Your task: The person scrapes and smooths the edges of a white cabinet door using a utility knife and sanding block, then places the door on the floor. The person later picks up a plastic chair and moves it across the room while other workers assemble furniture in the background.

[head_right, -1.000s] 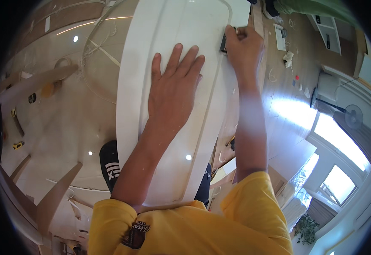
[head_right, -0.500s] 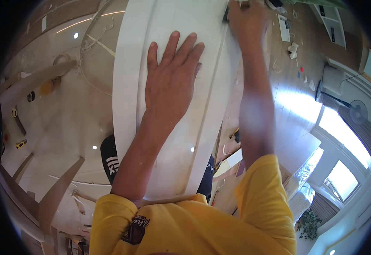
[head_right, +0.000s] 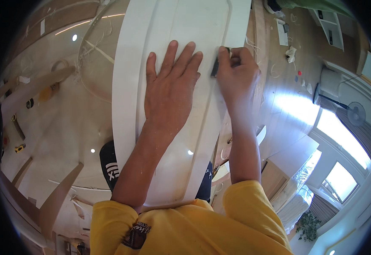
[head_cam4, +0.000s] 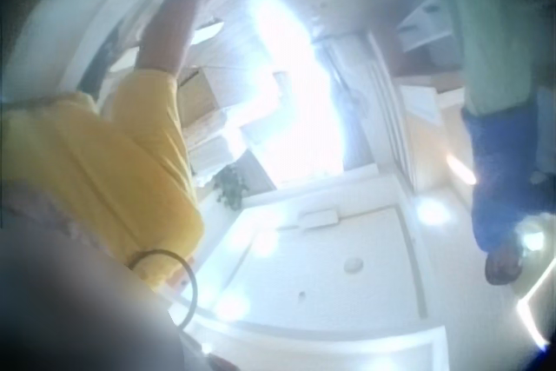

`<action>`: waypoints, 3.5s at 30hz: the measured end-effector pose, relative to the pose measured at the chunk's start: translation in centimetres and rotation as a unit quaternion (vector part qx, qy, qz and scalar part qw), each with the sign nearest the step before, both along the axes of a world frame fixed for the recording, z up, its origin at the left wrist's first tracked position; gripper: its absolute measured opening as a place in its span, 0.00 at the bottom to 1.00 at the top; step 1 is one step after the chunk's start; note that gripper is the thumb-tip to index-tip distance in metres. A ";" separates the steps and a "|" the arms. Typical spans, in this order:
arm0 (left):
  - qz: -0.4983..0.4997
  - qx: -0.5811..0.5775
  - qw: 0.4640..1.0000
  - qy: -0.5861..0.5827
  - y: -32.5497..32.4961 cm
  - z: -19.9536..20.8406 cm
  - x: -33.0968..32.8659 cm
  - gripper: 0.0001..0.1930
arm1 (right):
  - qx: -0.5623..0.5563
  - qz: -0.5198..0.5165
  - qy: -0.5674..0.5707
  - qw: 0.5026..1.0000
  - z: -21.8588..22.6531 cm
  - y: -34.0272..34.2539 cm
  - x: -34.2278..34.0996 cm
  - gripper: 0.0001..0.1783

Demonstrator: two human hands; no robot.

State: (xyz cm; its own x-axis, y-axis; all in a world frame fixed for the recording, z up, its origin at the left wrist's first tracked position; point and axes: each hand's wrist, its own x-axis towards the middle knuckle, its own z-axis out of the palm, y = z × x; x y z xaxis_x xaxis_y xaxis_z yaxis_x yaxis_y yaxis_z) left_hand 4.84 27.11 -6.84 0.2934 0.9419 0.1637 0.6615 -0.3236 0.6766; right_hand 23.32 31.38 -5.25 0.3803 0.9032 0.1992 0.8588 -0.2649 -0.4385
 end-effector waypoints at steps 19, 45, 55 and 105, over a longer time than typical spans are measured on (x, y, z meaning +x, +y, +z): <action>-0.016 0.005 0.998 0.053 0.0 0.1 -0.2 0.20 | -0.017 -0.010 0.002 1.000 0.9 7.4 1.9 0.27; -0.013 0.002 0.999 0.044 0.1 0.0 0.0 0.20 | 0.004 0.002 -0.022 1.000 2.0 6.0 -0.4 0.25; -0.005 0.020 0.998 0.052 -0.1 -0.2 0.3 0.20 | 0.066 0.019 -0.039 0.997 -0.6 6.3 2.5 0.17; -0.079 -0.142 0.983 0.084 -33.6 6.3 -3.2 0.29 | -0.005 -0.267 0.461 0.846 -4.6 -47.8 3.7 0.16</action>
State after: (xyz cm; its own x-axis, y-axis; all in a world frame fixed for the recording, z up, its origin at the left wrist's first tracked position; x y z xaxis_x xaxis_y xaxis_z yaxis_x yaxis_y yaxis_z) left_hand 1.62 -6.48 -0.58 0.4402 0.8832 -0.1620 0.7280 -0.2455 0.6401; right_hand 27.04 -16.41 -9.89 0.7241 0.5535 -0.4116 -0.0914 -0.5144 -0.8526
